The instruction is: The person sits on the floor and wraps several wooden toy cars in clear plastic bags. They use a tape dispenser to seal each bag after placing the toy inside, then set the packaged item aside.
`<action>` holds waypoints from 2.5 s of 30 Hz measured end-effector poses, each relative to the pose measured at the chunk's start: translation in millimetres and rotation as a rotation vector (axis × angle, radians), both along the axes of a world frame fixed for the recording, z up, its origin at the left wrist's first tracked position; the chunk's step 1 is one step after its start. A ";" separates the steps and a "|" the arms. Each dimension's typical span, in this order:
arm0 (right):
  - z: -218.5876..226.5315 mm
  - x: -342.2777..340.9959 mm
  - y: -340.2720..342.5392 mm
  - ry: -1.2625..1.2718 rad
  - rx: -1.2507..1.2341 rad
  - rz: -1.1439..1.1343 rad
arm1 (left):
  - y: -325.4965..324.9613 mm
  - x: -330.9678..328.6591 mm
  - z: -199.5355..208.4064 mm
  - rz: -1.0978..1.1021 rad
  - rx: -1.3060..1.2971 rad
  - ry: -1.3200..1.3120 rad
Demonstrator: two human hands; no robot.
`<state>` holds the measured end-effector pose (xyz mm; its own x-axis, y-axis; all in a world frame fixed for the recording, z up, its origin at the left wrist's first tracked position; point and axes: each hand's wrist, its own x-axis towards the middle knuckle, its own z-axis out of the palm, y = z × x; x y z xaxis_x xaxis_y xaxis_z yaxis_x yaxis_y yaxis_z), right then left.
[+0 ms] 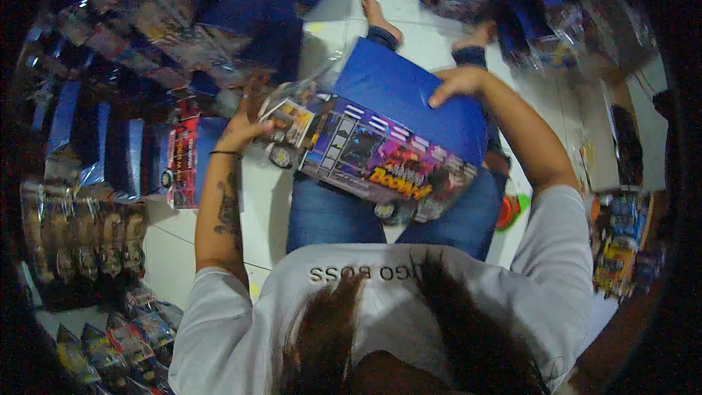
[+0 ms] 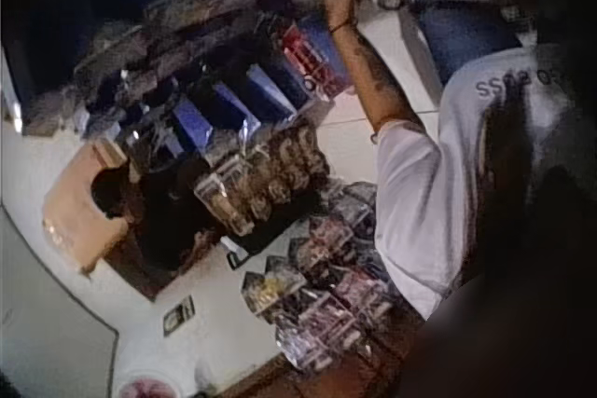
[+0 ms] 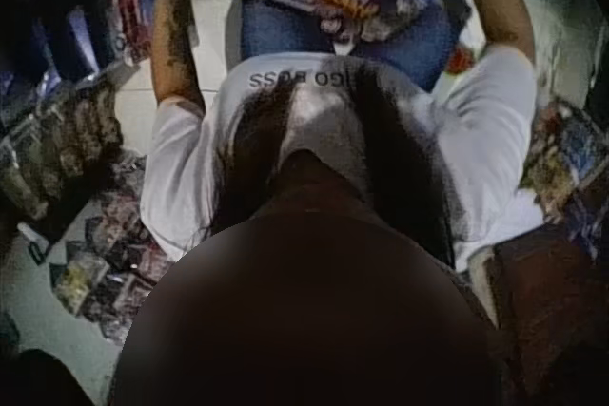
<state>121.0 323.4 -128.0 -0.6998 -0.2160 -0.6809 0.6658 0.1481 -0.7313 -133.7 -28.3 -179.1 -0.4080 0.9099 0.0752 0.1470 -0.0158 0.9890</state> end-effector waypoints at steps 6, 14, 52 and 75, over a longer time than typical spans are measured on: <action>-91.9 151.8 -30.9 0.215 -0.241 -0.758 | 79.5 16.8 -5.3 0.431 -0.231 0.583; -117.5 222.8 -97.7 0.686 -0.494 -1.052 | -17.0 240.6 -46.3 0.306 0.097 0.049; 154.7 129.6 151.8 1.194 1.114 -1.812 | -8.5 102.3 4.8 0.781 0.306 1.258; 367.1 199.7 54.1 2.052 0.906 -1.460 | 154.2 148.7 72.4 -0.161 0.273 -0.218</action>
<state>320.6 377.5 239.1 0.3185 0.4229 0.8484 -0.3373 0.8870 -0.3155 15.0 125.9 -106.8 -0.2942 0.9221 0.2513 -0.0921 -0.2891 0.9528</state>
